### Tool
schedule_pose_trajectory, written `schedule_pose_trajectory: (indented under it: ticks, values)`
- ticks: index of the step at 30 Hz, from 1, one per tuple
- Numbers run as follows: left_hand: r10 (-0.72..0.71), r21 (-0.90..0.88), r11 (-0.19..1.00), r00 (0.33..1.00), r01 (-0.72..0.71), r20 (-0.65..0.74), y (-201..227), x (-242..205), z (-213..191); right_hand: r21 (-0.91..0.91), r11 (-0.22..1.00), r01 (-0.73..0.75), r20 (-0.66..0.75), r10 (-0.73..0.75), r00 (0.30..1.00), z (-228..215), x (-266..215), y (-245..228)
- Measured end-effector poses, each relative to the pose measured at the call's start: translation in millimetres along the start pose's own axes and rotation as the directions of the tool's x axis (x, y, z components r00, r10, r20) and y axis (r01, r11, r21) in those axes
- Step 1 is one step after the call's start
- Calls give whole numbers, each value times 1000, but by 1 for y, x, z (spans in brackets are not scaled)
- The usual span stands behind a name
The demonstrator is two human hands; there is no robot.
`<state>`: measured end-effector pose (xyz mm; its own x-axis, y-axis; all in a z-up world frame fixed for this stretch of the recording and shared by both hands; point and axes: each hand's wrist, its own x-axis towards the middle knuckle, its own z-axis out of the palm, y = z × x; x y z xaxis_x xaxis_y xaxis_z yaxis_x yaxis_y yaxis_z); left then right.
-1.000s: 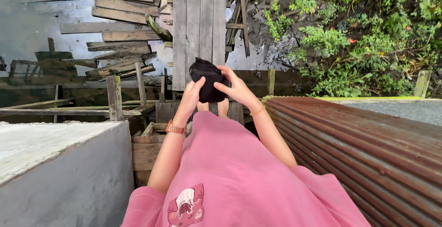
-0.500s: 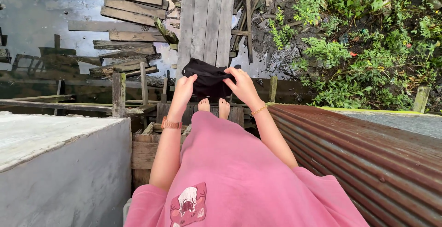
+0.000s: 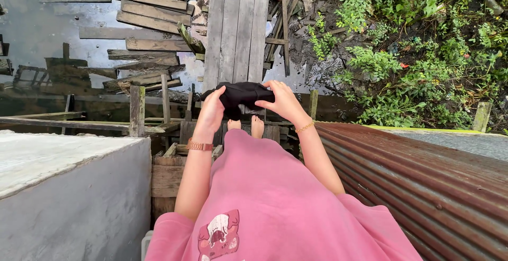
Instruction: Inspecting and preparing wet laundry from a bucket for drying.
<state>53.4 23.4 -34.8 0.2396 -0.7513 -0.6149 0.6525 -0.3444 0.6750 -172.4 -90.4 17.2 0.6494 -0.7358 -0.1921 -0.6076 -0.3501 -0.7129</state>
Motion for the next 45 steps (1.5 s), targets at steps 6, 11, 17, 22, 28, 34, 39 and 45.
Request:
schedule_pose_trajectory:
  ticks: [6,11,17,22,28,34,39,45]
  values:
    - [-30,-282,956,983,80,181,0,-8,11,-76,997,5,-19,-6,1000,3,0,-12]
    - [-13,-264,962,979,68,204,9,-14,22,-134,989,63,-69,-72,995,15,2,1]
    - [-21,-210,975,970,74,242,19,-20,28,-16,1000,19,-63,-20,998,16,-3,5]
    - [25,-230,973,967,34,252,18,-18,23,206,978,-24,-13,27,1000,23,-7,29]
    - [29,-218,976,966,29,256,25,-27,28,436,895,-99,-10,114,993,39,-7,49]
    - [64,-237,971,954,7,293,24,-29,24,609,759,-232,117,203,972,37,-6,25]
    - [17,-218,975,958,48,285,24,-32,37,480,822,-307,145,271,952,69,-3,51]
    - [-27,-116,991,949,67,315,-9,-18,62,603,674,-426,278,323,904,77,-13,85]
